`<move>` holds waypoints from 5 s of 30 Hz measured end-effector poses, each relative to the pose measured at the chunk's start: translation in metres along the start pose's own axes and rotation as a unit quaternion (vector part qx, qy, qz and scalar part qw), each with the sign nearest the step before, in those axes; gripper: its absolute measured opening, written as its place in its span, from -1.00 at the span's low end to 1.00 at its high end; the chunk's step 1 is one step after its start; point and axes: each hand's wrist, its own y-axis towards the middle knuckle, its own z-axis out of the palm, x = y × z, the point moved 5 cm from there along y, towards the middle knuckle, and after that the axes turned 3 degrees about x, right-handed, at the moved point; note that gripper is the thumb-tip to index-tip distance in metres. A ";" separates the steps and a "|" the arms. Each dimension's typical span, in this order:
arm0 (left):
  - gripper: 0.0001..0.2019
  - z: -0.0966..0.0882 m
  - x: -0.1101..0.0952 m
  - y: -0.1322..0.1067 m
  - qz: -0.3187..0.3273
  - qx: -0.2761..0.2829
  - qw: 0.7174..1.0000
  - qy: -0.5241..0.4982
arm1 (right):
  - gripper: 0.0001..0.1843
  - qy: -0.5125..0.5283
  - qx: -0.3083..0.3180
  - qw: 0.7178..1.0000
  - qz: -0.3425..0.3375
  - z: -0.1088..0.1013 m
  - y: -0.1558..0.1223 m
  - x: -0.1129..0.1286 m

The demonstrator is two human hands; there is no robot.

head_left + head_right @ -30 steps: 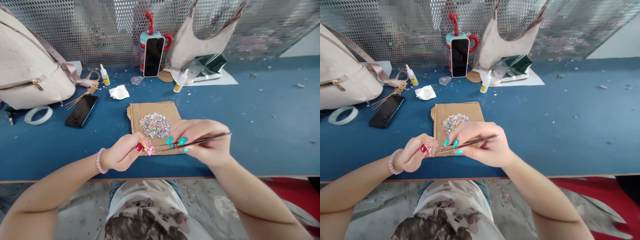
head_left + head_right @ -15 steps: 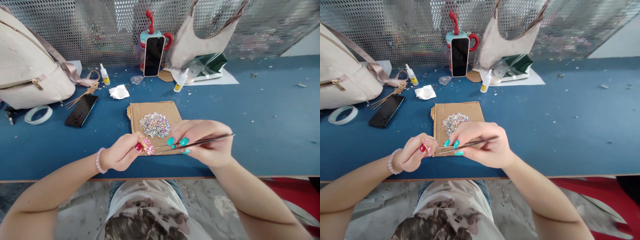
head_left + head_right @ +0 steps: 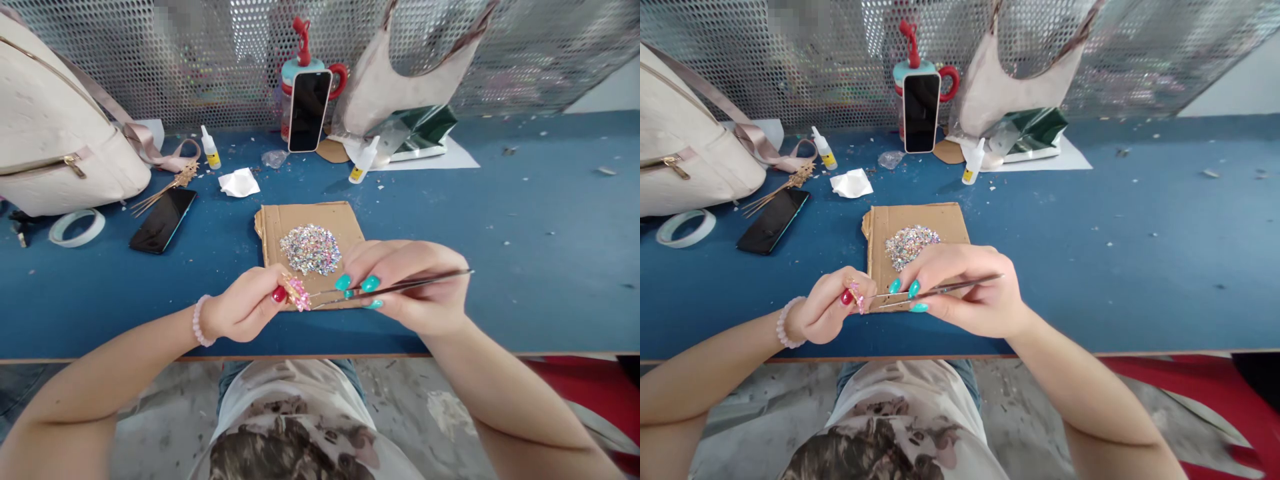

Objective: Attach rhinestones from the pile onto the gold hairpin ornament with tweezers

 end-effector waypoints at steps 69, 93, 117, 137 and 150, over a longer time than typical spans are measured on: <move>-0.80 0.000 -0.014 0.015 0.060 0.033 0.996 0.058 | -0.77 -0.015 0.009 1.000 -0.013 -0.001 0.000 0.002; -0.79 0.001 -0.014 0.015 0.059 0.025 0.995 0.074 | -0.71 -0.046 0.024 0.998 -0.018 0.000 -0.003 0.003; -0.80 0.002 -0.015 0.016 0.057 0.034 0.996 0.067 | -0.76 -0.002 0.039 0.999 0.017 0.002 -0.002 0.001; -0.80 0.000 -0.014 0.014 0.058 0.030 0.996 0.065 | -0.83 0.122 0.062 0.984 0.112 0.007 -0.005 -0.007; -0.78 0.005 -0.016 0.017 0.068 0.043 0.994 0.067 | -0.80 0.092 0.020 0.991 0.100 0.003 -0.004 -0.006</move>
